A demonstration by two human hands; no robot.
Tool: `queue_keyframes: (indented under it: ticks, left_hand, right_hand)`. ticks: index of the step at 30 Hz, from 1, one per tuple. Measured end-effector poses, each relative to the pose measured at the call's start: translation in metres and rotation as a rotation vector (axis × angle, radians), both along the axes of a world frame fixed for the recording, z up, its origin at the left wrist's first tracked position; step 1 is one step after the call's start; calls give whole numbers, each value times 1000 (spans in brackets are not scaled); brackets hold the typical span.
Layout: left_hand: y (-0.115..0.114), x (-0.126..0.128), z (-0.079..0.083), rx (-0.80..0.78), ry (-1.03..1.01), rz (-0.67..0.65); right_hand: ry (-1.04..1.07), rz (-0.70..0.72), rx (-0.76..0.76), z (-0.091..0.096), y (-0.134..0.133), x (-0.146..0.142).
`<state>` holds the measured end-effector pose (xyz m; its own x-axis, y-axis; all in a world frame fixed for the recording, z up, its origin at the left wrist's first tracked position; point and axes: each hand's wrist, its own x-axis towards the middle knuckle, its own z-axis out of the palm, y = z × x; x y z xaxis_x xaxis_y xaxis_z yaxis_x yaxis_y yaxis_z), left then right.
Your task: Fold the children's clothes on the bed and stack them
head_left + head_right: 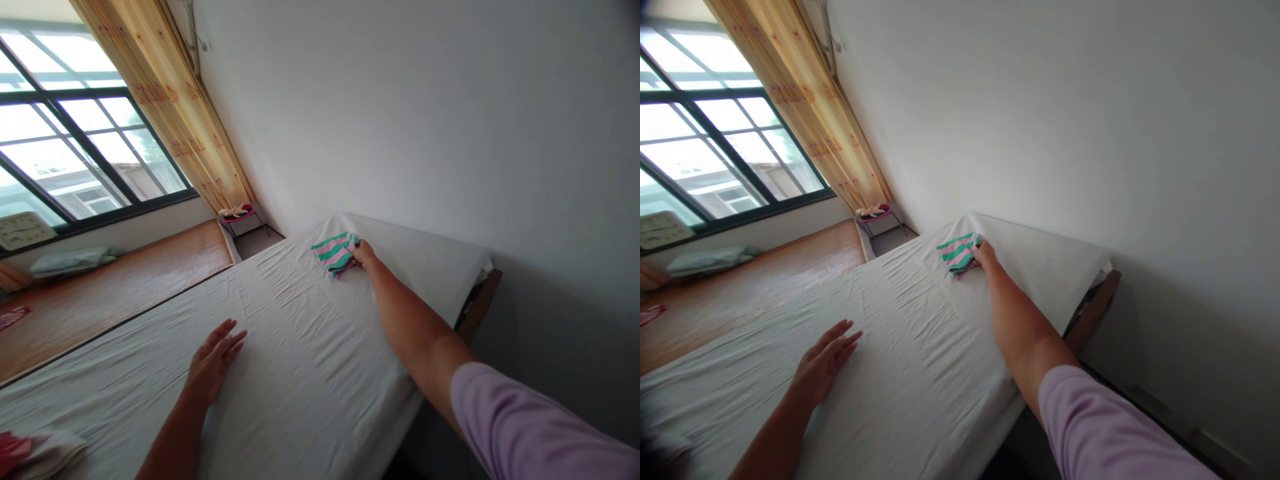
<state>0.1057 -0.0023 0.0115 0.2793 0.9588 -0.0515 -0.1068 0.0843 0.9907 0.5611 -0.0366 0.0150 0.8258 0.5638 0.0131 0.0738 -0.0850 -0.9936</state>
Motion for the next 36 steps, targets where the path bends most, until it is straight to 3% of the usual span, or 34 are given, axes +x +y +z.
queue_keyframes:
  ticks: [7,11,14,17,19,24,30,33,36]
  left_hand:
    - [0,0,1,-15,-4,34]
    - [-1,1,-2,-13,-2,37]
    - [-2,2,-3,4,35,25]
    - [-4,2,-5,52,122,-6]
    - [-4,2,-6,94,194,-45]
    - [-5,5,-7,189,371,-95]
    - [-18,12,-8,322,532,-79]
    - [-18,9,-11,307,514,-77]
    - [-18,-11,-6,367,608,-90]
  right_hand:
    - [-237,-237,-174,8,-10,9]
    - [-837,-260,-250,14,-11,-12]
    - [-1078,-50,-385,10,-5,-26]
    - [-1004,286,-660,-2,3,-31]
    - [-984,416,-722,-9,7,-32]
    - [-1127,541,-534,-10,17,-52]
    - [-1278,908,-231,-31,27,-89]
    - [-1254,949,-128,-49,35,-84]
    - [-1206,970,-58,-60,45,-72]
